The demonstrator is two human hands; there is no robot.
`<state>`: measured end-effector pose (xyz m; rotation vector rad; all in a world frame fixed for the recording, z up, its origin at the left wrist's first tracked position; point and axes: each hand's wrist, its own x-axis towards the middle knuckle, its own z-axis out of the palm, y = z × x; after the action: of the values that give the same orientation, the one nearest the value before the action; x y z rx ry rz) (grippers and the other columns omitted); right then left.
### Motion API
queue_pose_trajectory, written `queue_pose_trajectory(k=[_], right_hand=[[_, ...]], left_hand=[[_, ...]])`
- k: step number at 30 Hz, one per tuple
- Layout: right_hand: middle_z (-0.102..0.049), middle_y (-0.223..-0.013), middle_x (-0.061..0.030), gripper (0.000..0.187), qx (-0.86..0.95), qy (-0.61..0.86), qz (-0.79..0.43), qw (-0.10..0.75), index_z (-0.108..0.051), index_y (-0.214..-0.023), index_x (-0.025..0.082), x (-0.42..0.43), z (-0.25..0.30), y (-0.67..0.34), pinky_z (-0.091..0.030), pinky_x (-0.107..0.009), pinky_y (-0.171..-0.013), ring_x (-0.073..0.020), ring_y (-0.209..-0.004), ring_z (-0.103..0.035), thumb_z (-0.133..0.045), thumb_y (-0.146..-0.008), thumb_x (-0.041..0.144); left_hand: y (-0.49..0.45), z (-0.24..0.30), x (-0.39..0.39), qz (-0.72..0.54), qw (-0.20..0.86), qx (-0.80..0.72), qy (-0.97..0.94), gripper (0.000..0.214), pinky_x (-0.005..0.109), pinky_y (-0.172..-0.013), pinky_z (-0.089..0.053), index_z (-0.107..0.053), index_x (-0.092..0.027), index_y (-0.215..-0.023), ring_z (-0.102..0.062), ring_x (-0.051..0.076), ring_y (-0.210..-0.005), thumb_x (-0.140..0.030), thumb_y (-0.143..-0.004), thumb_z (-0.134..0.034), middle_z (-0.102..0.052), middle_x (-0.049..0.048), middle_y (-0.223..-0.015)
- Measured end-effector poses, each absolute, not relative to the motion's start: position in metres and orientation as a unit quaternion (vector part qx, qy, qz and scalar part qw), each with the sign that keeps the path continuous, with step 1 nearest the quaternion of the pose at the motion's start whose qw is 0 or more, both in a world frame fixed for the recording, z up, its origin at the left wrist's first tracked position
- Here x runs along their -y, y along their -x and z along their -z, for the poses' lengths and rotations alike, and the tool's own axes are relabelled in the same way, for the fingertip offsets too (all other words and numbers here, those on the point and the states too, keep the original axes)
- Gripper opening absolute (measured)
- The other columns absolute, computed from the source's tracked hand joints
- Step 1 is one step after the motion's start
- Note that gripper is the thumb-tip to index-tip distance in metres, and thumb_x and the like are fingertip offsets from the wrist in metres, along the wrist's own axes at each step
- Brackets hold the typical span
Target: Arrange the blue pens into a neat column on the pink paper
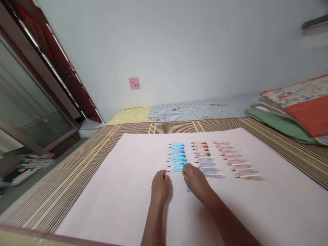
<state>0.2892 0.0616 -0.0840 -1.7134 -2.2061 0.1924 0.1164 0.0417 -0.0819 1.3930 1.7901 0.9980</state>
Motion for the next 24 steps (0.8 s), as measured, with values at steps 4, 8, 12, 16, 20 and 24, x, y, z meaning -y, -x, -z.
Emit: queue_pose_trajectory(k=[4,8,12,16,20,24], right_hand=[[-0.061,-0.085,-0.0038,0.022,0.767,0.604,-0.098,0.194,-0.059,-0.077,0.018,-0.063,0.081,-0.294,-0.029,-0.029,-0.063,-0.015,-0.068,-0.053,-0.046,-0.089,0.004],[-0.062,-0.085,-0.0026,0.018,0.745,0.589,-0.176,0.26,-0.058,-0.078,0.02,-0.059,0.066,-0.316,-0.035,-0.026,-0.068,-0.0162,-0.078,-0.058,-0.048,-0.084,0.007],[-0.065,-0.086,-0.0022,0.015,0.73,0.593,-0.233,0.247,-0.059,-0.077,0.022,-0.038,0.057,-0.344,-0.038,-0.027,-0.068,-0.0176,-0.079,-0.058,-0.049,-0.081,0.012],[-0.065,-0.096,-0.0035,0.014,0.748,0.587,-0.252,0.176,-0.061,-0.085,0.022,-0.017,0.067,-0.356,-0.039,-0.029,-0.073,-0.0197,-0.086,-0.059,-0.056,-0.075,0.013],[-0.063,-0.096,-0.0051,0.015,0.759,0.585,-0.235,0.161,-0.059,-0.08,0.021,-0.015,0.073,-0.35,-0.038,-0.029,-0.073,-0.0196,-0.087,-0.058,-0.052,-0.077,0.008],[-0.062,-0.092,-0.005,0.016,0.76,0.584,-0.22,0.183,-0.059,-0.077,0.02,-0.028,0.072,-0.33,-0.038,-0.029,-0.073,-0.0192,-0.085,-0.057,-0.051,-0.08,0.006]], left_hand=[[-0.116,0.081,-0.042,-0.379,0.321,-0.682,-0.536,0.032,0.042,-0.095,-0.045,-0.074,-0.013,-0.109,-0.067,0.033,-0.106,-0.02,-0.082,-0.06,-0.074,0.0195,-0.112],[-0.113,0.079,-0.042,-0.368,0.331,-0.686,-0.533,0.031,0.043,-0.096,-0.046,-0.074,-0.012,-0.109,-0.067,0.033,-0.108,-0.018,-0.083,-0.057,-0.074,0.0197,-0.115],[-0.111,0.079,-0.043,-0.354,0.341,-0.691,-0.53,0.039,0.041,-0.103,-0.043,-0.071,-0.011,-0.118,-0.064,0.03,-0.118,-0.011,-0.083,-0.054,-0.072,0.0178,-0.125],[-0.112,0.078,-0.044,-0.33,0.341,-0.698,-0.537,0.04,0.038,-0.103,-0.043,-0.07,-0.01,-0.12,-0.064,0.028,-0.117,-0.009,-0.084,-0.051,-0.072,0.0169,-0.122],[-0.112,0.076,-0.044,-0.311,0.34,-0.703,-0.542,0.043,0.036,-0.103,-0.043,-0.067,-0.007,-0.125,-0.064,0.027,-0.118,-0.009,-0.086,-0.049,-0.071,0.0176,-0.126],[-0.112,0.076,-0.045,-0.303,0.336,-0.703,-0.549,0.043,0.035,-0.102,-0.044,-0.066,-0.007,-0.126,-0.065,0.025,-0.116,-0.01,-0.088,-0.046,-0.072,0.0165,-0.124]])
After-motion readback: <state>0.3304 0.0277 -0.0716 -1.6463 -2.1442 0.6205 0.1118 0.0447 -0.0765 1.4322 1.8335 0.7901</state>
